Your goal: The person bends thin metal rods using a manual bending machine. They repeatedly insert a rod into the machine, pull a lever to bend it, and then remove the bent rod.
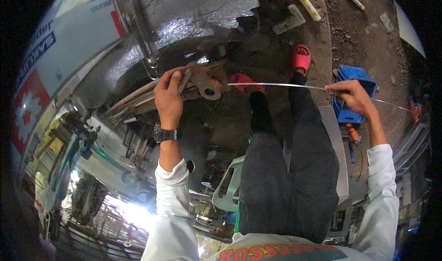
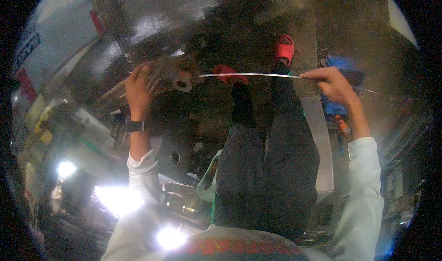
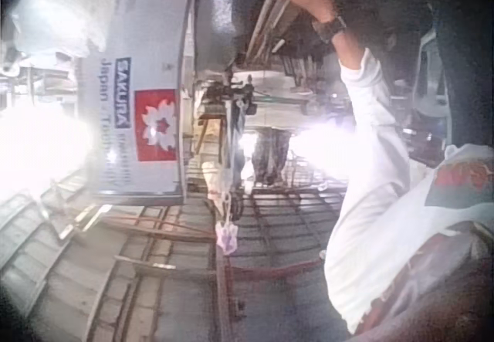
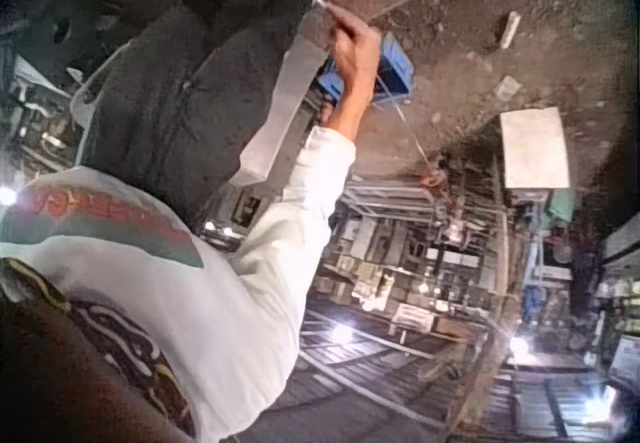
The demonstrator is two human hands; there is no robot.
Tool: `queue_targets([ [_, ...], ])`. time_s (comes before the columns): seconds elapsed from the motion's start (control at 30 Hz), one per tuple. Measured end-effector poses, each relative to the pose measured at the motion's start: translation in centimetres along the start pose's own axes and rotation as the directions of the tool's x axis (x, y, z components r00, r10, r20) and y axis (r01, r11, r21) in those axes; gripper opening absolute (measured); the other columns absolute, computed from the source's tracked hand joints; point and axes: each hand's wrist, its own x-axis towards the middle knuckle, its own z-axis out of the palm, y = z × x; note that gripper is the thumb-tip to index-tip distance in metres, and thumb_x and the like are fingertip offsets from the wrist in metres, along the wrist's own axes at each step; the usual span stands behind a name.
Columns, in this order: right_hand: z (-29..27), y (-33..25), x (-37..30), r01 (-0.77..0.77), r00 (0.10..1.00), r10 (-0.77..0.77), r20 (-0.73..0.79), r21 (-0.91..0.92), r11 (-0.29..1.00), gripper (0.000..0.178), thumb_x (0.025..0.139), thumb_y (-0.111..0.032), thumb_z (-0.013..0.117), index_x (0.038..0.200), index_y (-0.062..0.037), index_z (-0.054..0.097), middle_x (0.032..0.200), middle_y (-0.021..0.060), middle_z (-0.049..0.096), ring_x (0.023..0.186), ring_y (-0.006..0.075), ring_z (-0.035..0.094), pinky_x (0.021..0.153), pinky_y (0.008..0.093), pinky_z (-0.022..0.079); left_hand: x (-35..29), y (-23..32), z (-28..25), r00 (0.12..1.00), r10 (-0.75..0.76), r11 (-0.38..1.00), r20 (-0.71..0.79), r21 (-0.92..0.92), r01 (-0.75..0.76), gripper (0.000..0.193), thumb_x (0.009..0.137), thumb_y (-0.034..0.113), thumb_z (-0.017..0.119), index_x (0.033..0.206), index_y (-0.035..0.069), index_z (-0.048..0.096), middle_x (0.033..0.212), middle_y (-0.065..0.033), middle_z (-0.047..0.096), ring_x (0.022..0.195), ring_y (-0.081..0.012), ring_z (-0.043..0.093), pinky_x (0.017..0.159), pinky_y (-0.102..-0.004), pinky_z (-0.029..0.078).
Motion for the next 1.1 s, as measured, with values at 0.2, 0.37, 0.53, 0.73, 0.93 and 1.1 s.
queue_targets([
  [0.2, 4.8, 0.6, -1.3, 0.084, 0.987, -0.075, -0.143, 0.056, 0.995, 0.054, 0.076, 0.008, 0.056, 0.124, -0.0115, 0.072, 0.099, 0.0168, 0.072, 0.088, 0.0291, 0.069, 0.083, 0.0353, 0.053, 0.1, -0.1, -0.3, 0.985, -0.163, 0.986, -0.061, -0.032, 0.161, 0.026, 0.103, 0.013, 0.053, 0.112, -0.001, 0.072, 0.11, -0.0085, 0.073, 0.103, -0.0165, 0.066, 0.095, -0.0291, 0.049],
  [0.37, 8.3, 1.9, -0.9, 0.164, 0.972, -0.141, -0.186, 0.116, 0.98, 0.051, 0.078, 0.007, 0.058, 0.124, -0.0094, 0.072, 0.084, 0.0148, 0.068, 0.075, 0.0278, 0.064, 0.076, 0.0351, 0.051, -0.2, 2.3, 0.3, 0.992, -0.079, 0.966, -0.095, 0.24, 0.1, 0.026, 0.102, 0.013, 0.053, 0.113, 0.0, 0.073, 0.108, -0.0076, 0.074, 0.101, -0.0161, 0.067, 0.093, -0.0298, 0.05],
  [0.53, 9.3, 2.3, -0.6, 0.112, 0.988, -0.094, -0.119, 0.149, 0.983, 0.048, 0.079, 0.006, 0.059, 0.123, -0.0089, 0.072, 0.095, 0.0169, 0.073, 0.086, 0.0309, 0.07, 0.081, 0.0384, 0.053, -0.1, 2.8, 0.5, 0.977, -0.161, 0.948, -0.142, 0.254, 0.193, 0.027, 0.103, 0.014, 0.052, 0.112, 0.0, 0.073, 0.106, -0.0067, 0.074, 0.097, -0.0155, 0.067, 0.089, -0.0296, 0.05],
  [0.73, 8.9, 1.8, 0.2, -0.045, 0.999, 0.049, -0.007, 0.246, 0.968, 0.035, 0.086, -0.003, 0.063, 0.119, -0.0094, 0.074, 0.106, 0.0187, 0.074, 0.095, 0.0353, 0.071, 0.086, 0.0401, 0.055, -0.2, 3.7, 1.1, 0.957, -0.235, 0.946, -0.171, 0.186, 0.265, 0.026, 0.103, 0.015, 0.053, 0.112, 0.0, 0.073, 0.106, -0.0057, 0.074, 0.095, -0.0144, 0.067, 0.088, -0.0292, 0.051],
  [0.93, 6.9, 1.3, 1.8, -0.081, 0.995, 0.067, 0.067, 0.22, 0.972, 0.034, 0.086, -0.001, 0.062, 0.117, -0.006, 0.074, 0.106, 0.0204, 0.074, 0.092, 0.0351, 0.072, 0.084, 0.0395, 0.055, -0.2, 2.5, 0.7, 0.962, -0.24, 0.961, -0.132, 0.104, 0.255, 0.026, 0.104, 0.016, 0.054, 0.112, 0.0, 0.073, 0.105, -0.0062, 0.074, 0.097, -0.0143, 0.067, 0.089, -0.0291, 0.05],
  [1.1, 3.5, -0.6, 4.5, 0.168, 0.986, -0.169, 0.0, -0.02, 0.986, 0.046, 0.075, 0.006, 0.059, 0.117, -0.0061, 0.073, 0.102, 0.0211, 0.073, 0.091, 0.039, 0.07, 0.081, 0.0448, 0.055, -0.3, 1.8, 0.4, 0.978, -0.167, 0.969, -0.125, 0.162, 0.187, 0.026, 0.104, 0.017, 0.054, 0.112, 0.0, 0.073, 0.104, -0.0067, 0.074, 0.097, -0.0146, 0.066, 0.09, -0.0293, 0.049],
])
